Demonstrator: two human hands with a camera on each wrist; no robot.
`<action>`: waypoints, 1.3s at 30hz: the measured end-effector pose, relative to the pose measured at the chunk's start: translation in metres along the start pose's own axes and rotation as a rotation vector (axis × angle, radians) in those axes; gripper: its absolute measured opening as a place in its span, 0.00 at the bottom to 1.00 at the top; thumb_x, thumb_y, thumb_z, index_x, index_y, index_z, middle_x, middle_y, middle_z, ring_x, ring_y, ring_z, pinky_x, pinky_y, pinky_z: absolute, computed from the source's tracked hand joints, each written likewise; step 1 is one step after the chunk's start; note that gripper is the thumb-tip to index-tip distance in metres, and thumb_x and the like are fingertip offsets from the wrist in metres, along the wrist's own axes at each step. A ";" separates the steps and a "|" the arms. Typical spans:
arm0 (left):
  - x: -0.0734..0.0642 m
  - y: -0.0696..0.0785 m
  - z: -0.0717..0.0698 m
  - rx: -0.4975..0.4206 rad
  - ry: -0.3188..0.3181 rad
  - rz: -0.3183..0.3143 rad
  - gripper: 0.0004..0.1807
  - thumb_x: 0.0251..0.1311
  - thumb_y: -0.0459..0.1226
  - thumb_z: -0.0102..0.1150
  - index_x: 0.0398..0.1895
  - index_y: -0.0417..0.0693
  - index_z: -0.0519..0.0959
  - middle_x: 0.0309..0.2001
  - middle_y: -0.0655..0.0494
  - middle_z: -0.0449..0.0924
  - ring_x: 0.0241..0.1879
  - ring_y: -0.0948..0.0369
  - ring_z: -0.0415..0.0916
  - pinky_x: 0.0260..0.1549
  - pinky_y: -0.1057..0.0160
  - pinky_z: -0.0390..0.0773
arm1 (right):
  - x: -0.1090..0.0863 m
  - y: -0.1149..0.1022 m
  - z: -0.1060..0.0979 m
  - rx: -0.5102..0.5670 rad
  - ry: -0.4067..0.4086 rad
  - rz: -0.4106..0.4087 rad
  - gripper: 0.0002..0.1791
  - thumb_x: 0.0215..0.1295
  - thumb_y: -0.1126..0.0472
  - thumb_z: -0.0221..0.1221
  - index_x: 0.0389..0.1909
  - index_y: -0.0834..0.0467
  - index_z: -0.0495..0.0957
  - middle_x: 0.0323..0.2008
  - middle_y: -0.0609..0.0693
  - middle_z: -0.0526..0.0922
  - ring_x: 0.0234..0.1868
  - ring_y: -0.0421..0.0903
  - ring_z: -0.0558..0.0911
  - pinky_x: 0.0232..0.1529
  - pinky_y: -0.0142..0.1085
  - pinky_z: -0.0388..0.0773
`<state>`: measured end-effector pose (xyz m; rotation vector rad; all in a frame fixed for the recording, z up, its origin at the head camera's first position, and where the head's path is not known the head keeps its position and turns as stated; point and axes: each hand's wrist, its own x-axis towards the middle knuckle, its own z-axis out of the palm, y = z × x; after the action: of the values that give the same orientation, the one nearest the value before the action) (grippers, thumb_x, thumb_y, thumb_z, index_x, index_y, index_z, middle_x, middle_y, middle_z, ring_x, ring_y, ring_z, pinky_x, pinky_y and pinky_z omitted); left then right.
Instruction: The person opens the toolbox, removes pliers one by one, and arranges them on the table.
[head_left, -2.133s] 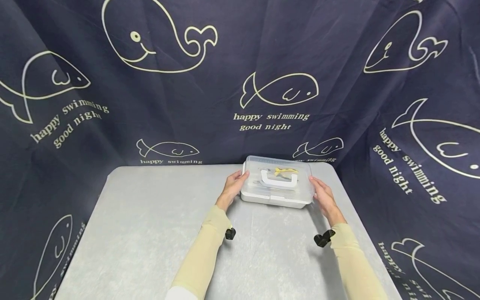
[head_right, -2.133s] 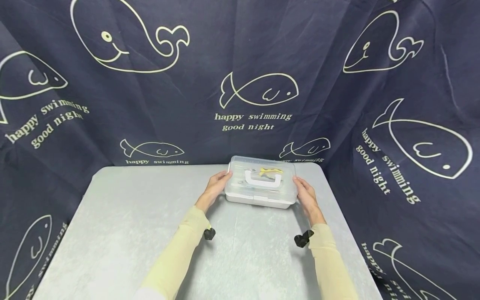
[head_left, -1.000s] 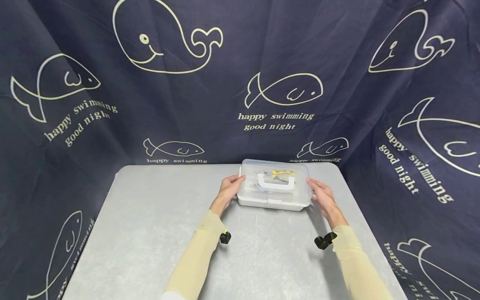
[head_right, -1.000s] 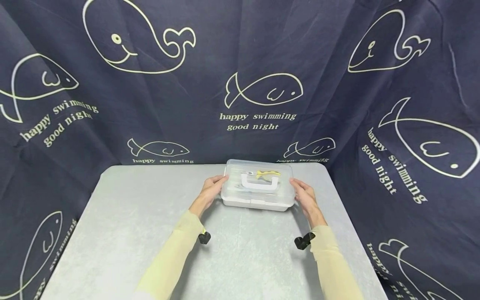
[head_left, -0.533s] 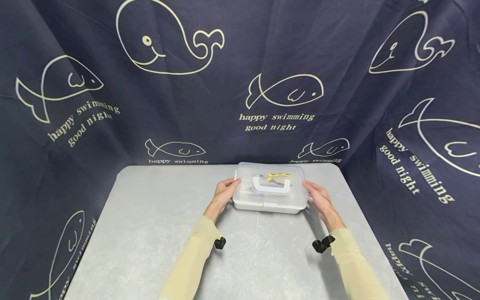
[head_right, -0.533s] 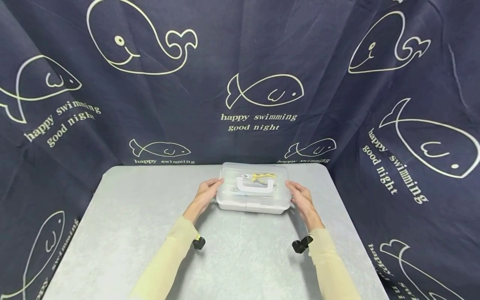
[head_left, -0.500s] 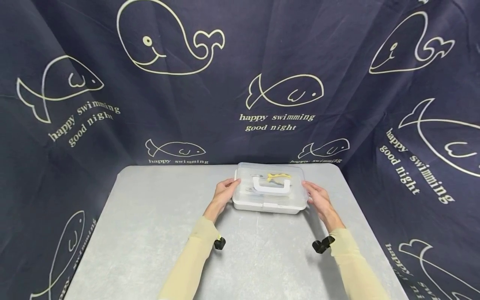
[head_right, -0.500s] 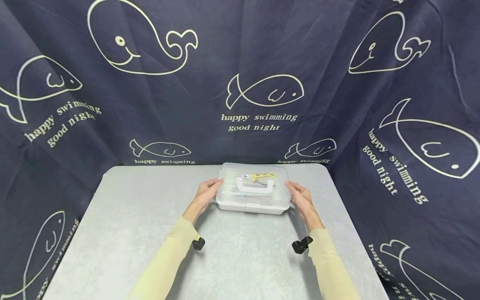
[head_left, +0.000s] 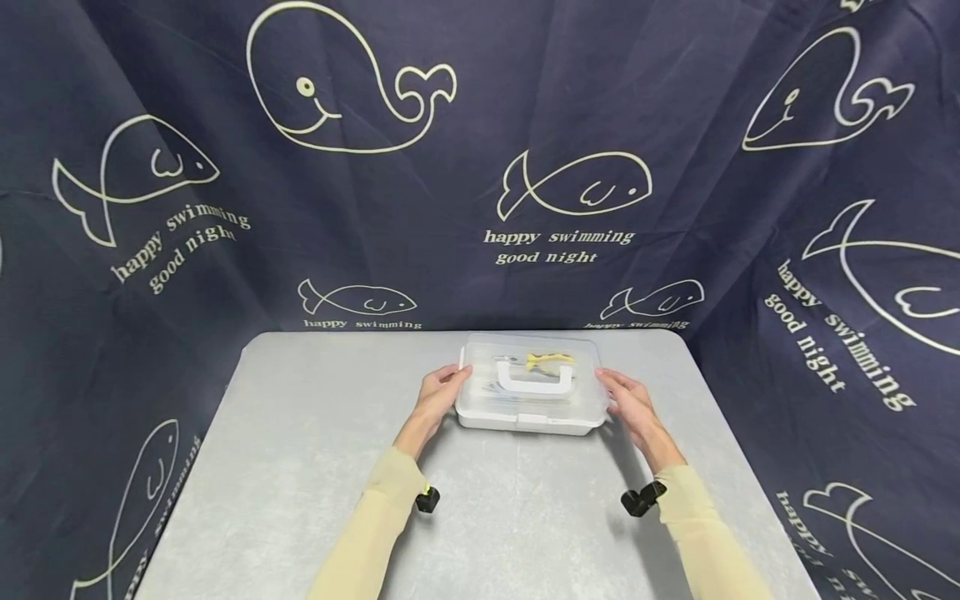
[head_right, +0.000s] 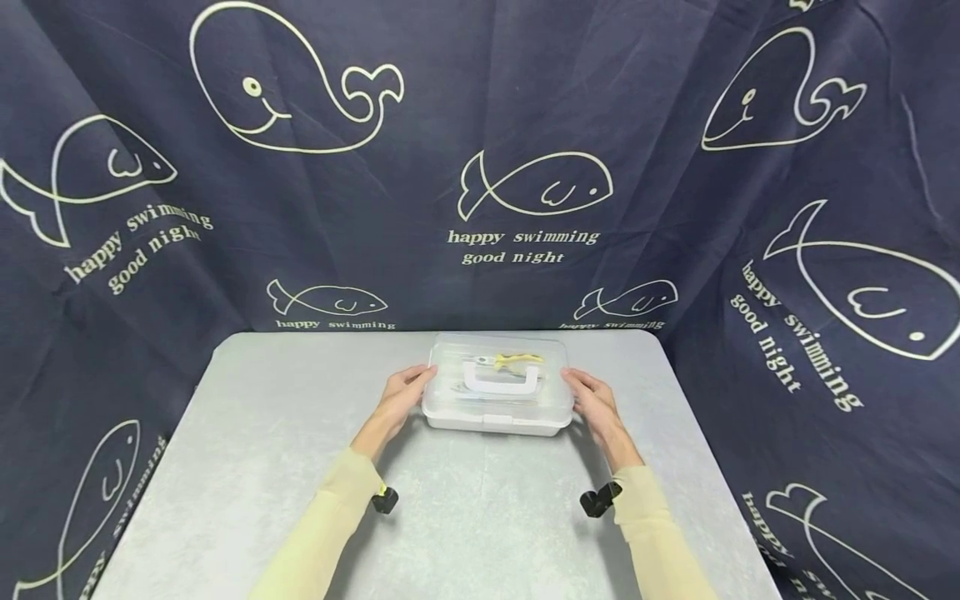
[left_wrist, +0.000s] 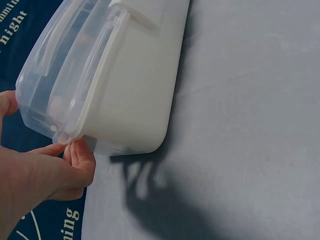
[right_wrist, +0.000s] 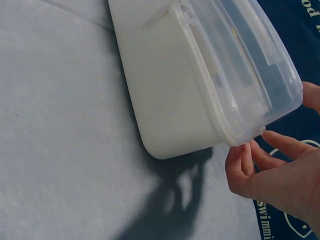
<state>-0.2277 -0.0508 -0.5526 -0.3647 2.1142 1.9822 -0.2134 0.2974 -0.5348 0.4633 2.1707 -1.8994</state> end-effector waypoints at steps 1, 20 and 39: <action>-0.001 0.000 -0.002 -0.002 0.001 -0.002 0.39 0.66 0.54 0.64 0.72 0.38 0.71 0.66 0.40 0.73 0.67 0.47 0.70 0.68 0.50 0.69 | -0.001 0.000 0.001 0.002 -0.002 0.000 0.41 0.78 0.42 0.54 0.78 0.64 0.58 0.76 0.60 0.61 0.72 0.55 0.63 0.63 0.38 0.69; -0.026 -0.022 -0.024 -0.025 0.043 0.023 0.40 0.67 0.54 0.64 0.71 0.36 0.70 0.64 0.39 0.72 0.65 0.46 0.70 0.67 0.49 0.70 | -0.016 0.008 0.024 0.047 -0.042 -0.003 0.40 0.77 0.45 0.57 0.76 0.67 0.60 0.77 0.62 0.59 0.74 0.60 0.61 0.73 0.52 0.61; -0.051 -0.033 -0.056 -0.064 0.040 0.011 0.42 0.66 0.55 0.65 0.73 0.38 0.68 0.65 0.41 0.70 0.64 0.48 0.69 0.66 0.50 0.71 | -0.037 0.004 0.052 0.048 -0.055 0.003 0.38 0.76 0.47 0.59 0.75 0.68 0.62 0.73 0.63 0.65 0.68 0.57 0.68 0.60 0.41 0.74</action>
<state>-0.1678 -0.1068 -0.5634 -0.4081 2.0846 2.0695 -0.1798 0.2429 -0.5321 0.4172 2.0924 -1.9434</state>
